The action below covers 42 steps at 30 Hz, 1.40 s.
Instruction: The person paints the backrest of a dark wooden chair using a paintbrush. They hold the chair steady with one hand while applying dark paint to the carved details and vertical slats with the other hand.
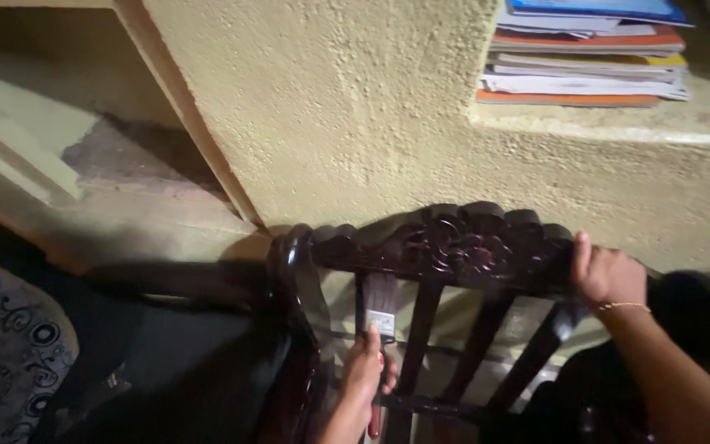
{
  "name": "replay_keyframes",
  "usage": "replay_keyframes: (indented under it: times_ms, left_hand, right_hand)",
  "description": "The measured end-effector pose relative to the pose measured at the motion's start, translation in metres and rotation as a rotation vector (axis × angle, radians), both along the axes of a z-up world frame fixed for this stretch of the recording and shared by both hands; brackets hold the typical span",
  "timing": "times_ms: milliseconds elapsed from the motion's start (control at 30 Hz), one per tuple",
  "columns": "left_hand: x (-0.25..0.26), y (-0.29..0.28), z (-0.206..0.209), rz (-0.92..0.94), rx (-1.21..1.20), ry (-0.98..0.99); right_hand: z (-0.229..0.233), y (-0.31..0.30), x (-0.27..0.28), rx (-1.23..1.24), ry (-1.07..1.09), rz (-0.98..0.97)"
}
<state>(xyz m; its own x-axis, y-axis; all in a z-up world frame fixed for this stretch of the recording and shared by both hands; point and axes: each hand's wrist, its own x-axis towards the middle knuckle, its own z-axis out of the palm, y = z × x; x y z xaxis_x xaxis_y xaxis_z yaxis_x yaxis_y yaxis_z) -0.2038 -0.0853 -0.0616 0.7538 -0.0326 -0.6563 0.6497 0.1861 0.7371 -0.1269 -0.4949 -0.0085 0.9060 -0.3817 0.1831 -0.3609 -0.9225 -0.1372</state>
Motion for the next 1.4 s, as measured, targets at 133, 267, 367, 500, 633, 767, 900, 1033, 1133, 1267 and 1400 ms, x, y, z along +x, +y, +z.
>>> replay_keyframes:
  times_ms: [133, 267, 367, 500, 633, 767, 900, 1033, 1133, 1267, 1400]
  left_hand:
    - [0.004, 0.01, -0.043, -0.033, -0.09, -0.081]
    - [0.001, 0.012, -0.065, 0.037, -0.092, -0.091]
    - [0.006, 0.011, -0.059, 0.118, -0.005, 0.063]
    - [0.006, 0.014, -0.034, 0.078, -0.037, -0.074]
    - [0.009, 0.019, -0.05, 0.052, -0.062, -0.111]
    - [0.005, 0.03, -0.125, 0.043, 0.039, 0.268]
    - [-0.004, 0.033, -0.148, 0.011, 0.018, 0.476]
    - [0.006, 0.026, -0.112, 0.022, 0.044, 0.109]
    - [0.017, 0.018, -0.051, -0.1, 0.068, -0.22]
    - [-0.007, 0.016, -0.03, -0.09, -0.078, -0.342]
    - [-0.003, 0.013, -0.093, 0.226, -0.013, 0.118]
  right_hand:
    - [-0.036, -0.022, 0.013, -0.162, -0.04, 0.02]
    - [-0.053, -0.019, 0.008, -0.277, -0.227, 0.076]
    - [-0.055, -0.021, 0.005, -0.302, -0.414, 0.173]
    - [-0.058, -0.024, 0.008, -0.334, -0.369, 0.161]
    - [-0.059, -0.025, 0.008, -0.382, -0.308, 0.121]
    - [-0.058, -0.025, 0.007, -0.335, -0.371, 0.164]
    - [-0.041, -0.008, 0.004, -0.301, -0.379, 0.171]
    - [-0.043, -0.012, 0.004, -0.273, -0.366, 0.174]
    - [-0.039, -0.01, 0.003, -0.285, -0.396, 0.195]
    - [-0.037, -0.007, 0.004, -0.282, -0.374, 0.177]
    - [-0.035, -0.008, 0.004, -0.261, -0.434, 0.193]
